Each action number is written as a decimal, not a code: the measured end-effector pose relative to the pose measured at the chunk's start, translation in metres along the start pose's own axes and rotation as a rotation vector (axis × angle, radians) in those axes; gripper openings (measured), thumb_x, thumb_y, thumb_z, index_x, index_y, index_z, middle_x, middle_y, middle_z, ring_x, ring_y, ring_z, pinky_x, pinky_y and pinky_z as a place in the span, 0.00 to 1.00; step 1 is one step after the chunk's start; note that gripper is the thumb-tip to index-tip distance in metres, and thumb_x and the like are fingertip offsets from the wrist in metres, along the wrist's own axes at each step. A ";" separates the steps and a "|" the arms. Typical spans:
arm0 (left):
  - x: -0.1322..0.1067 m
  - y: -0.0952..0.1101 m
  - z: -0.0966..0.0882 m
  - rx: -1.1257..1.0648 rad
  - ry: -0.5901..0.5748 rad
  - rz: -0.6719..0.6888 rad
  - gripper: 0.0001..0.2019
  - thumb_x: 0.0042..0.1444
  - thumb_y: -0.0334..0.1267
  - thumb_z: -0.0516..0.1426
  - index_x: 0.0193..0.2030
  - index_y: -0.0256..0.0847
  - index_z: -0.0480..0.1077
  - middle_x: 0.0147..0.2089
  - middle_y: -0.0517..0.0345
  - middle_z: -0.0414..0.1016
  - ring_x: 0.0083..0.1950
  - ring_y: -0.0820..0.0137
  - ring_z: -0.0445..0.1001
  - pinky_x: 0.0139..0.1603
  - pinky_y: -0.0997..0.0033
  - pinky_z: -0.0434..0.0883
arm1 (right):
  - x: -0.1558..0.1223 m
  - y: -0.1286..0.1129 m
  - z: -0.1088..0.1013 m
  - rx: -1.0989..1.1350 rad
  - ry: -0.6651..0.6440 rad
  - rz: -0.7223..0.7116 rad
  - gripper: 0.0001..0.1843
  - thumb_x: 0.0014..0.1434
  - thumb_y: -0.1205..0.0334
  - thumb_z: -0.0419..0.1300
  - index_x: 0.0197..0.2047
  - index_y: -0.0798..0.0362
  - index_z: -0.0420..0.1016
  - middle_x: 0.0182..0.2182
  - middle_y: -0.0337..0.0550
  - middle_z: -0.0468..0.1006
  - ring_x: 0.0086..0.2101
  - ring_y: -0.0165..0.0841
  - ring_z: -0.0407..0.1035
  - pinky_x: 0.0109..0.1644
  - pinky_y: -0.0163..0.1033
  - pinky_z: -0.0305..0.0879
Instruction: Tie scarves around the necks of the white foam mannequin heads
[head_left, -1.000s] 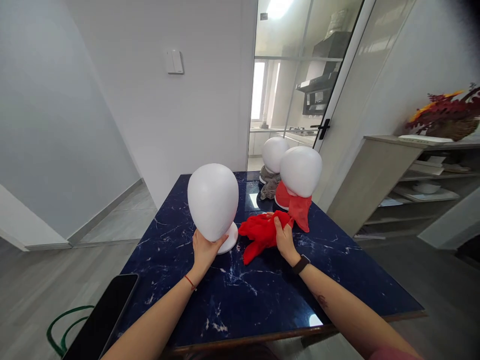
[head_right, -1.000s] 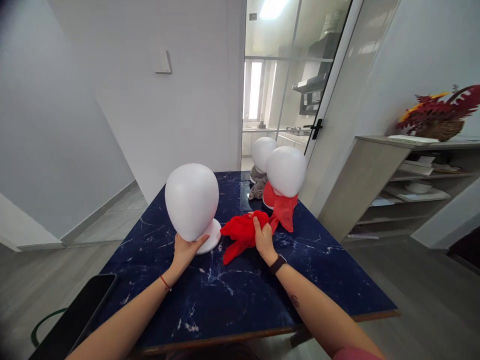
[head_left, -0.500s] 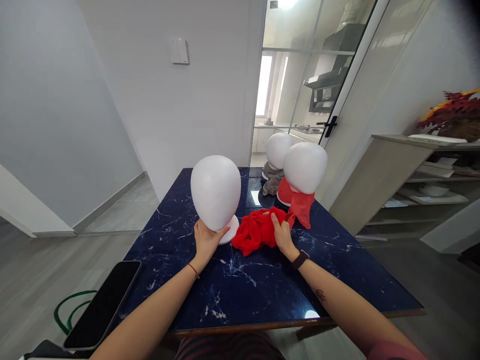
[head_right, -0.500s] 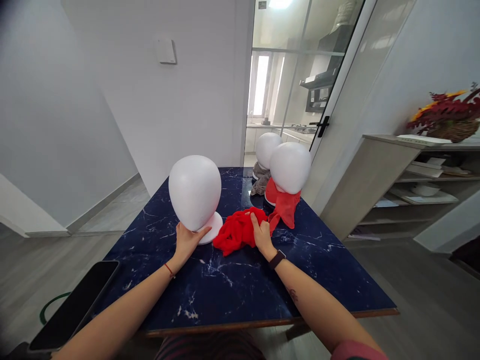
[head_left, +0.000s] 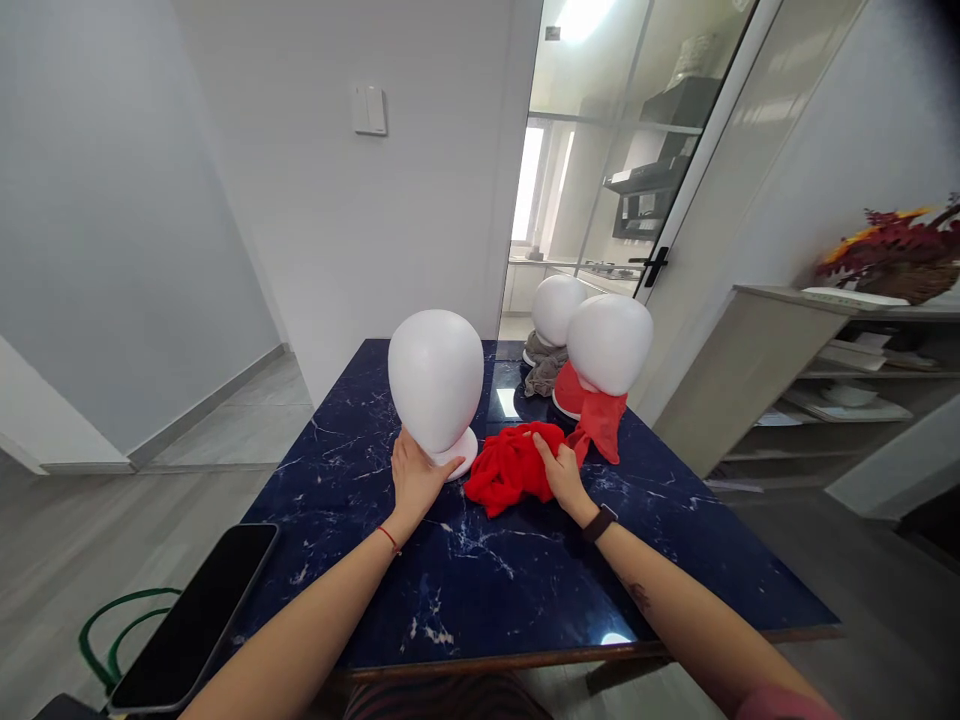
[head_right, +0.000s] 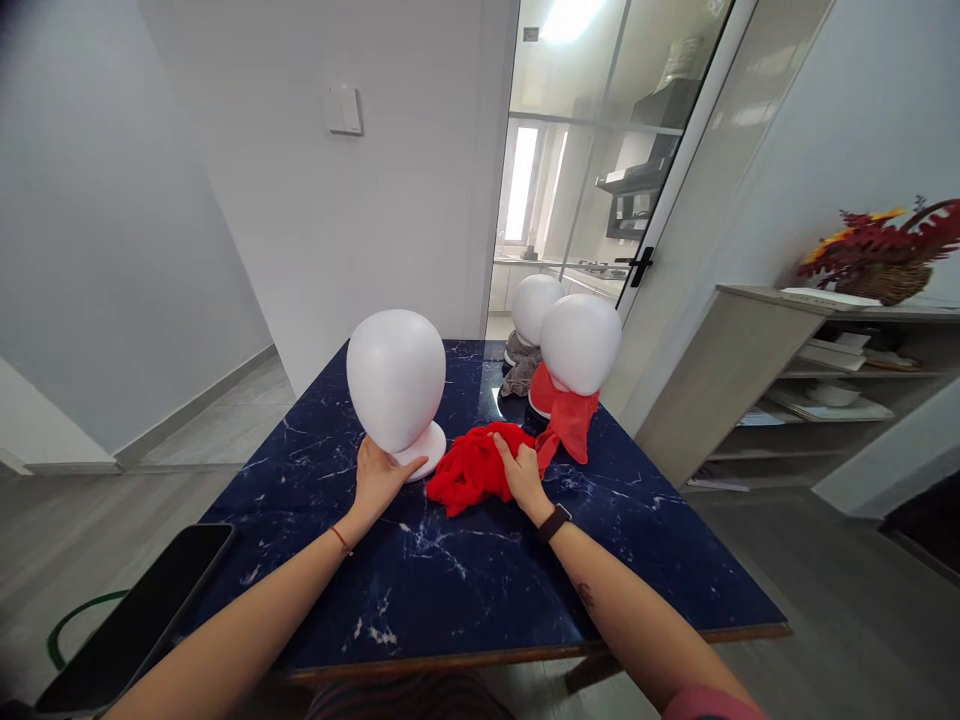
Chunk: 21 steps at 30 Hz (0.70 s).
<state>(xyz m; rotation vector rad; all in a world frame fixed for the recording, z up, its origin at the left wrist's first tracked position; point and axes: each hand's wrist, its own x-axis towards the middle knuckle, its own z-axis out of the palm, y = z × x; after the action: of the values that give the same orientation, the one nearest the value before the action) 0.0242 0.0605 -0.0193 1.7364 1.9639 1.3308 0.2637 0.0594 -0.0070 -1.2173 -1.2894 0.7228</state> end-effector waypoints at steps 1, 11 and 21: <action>-0.002 0.000 -0.004 -0.015 -0.029 -0.049 0.45 0.36 0.52 0.65 0.59 0.34 0.54 0.61 0.38 0.57 0.67 0.49 0.49 0.64 0.51 0.52 | 0.002 -0.001 -0.001 0.043 0.001 -0.001 0.27 0.52 0.39 0.56 0.38 0.57 0.77 0.31 0.46 0.79 0.35 0.39 0.71 0.41 0.42 0.68; -0.072 0.062 -0.075 -0.580 -0.627 0.106 0.35 0.45 0.39 0.62 0.60 0.42 0.54 0.59 0.45 0.62 0.57 0.59 0.65 0.57 0.55 0.63 | -0.012 -0.102 0.005 0.037 -0.449 -0.046 0.23 0.58 0.44 0.53 0.40 0.55 0.76 0.31 0.43 0.78 0.32 0.33 0.70 0.37 0.36 0.67; -0.054 0.107 -0.021 -0.761 -0.602 0.130 0.12 0.53 0.38 0.58 0.44 0.39 0.66 0.42 0.53 0.72 0.42 0.66 0.69 0.45 0.65 0.67 | 0.010 -0.144 -0.003 -0.252 -0.196 -0.231 0.27 0.60 0.41 0.48 0.32 0.55 0.76 0.16 0.39 0.67 0.18 0.28 0.58 0.21 0.33 0.52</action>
<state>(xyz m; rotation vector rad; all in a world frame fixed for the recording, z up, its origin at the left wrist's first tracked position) 0.0999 -0.0072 0.0486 1.6032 0.8732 1.1697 0.2371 0.0292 0.1315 -1.1914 -1.6936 0.5323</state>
